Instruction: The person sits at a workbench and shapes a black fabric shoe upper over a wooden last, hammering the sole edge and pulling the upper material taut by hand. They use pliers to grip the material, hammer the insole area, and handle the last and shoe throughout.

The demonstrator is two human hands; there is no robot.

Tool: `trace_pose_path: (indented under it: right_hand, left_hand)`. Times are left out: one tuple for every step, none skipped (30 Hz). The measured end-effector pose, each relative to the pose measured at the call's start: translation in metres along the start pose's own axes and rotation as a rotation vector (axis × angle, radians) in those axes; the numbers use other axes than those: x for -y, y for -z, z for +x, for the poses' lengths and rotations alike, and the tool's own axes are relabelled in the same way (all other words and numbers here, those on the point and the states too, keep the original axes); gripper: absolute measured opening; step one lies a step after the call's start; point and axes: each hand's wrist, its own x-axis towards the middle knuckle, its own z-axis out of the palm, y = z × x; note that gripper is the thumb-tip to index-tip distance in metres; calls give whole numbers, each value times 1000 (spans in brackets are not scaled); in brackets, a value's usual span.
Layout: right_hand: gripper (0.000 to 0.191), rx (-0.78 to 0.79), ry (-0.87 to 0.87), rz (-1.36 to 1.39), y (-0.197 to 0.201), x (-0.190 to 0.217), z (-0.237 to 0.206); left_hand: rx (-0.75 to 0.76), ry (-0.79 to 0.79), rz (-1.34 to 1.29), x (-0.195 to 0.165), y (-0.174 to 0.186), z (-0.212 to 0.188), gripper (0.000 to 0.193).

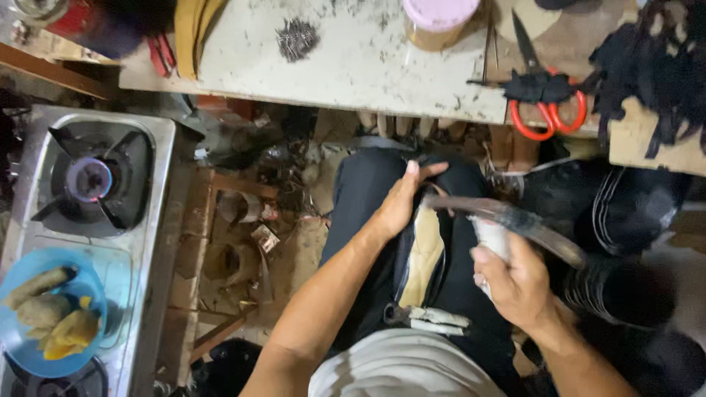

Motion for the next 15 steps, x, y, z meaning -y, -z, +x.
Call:
trace_pose_path:
  right_hand:
    - [37,-87,188,-7,0,-2,-1]
    - [33,-174,390,2,-2,-4,-3]
    - [30,-115,386,-187,-4,-7,-1]
    - [26,-60,375,-383,-7,-10,0]
    - [23,-6,356,-580,-8,-12,1]
    - [27,-39,345,-568,-8,-13,1]
    - [32,-73,347,-558,-6,-13,1]
    - [36,-106,352,-537,-2,-11,0]
    - [38,-82,205,-304,2,-8,-4]
    - [40,-58,48,-80,9,-2,-11]
    - [42,-32,-99,142,16,4,-16]
    - [42,-39,-26,197,21,12,-23]
    - [41,-45,42,250,25,20,-30]
    - [41,-51,108,298,27,28,-35]
    - [39,-36,184,302,25,35,-37]
  left_hand:
    - [10,-16,-25,1,-2,2,90]
    - [1,-21,-30,0,-1,1,90]
    - [-8,-24,-34,-1,-2,0,90]
    - [-11,-28,-44,-2,-3,-1,90]
    - [-18,26,-114,-5,-4,-5,85]
    - [-29,81,-186,-8,-5,-12,80]
    - [-44,124,-255,-12,-4,-17,75]
    - [-78,86,-122,-18,-2,-23,66]
    - [-107,66,8,-21,-2,-39,57]
    - [-128,52,127,-22,-8,-54,48]
    - [-176,54,158,-23,-11,-65,42]
    - [-229,56,200,-26,-10,-77,36]
    - [-284,60,237,-28,-11,-89,30]
    - [-289,17,239,-29,-14,-97,28]
    - [-295,-31,244,-30,-15,-102,27]
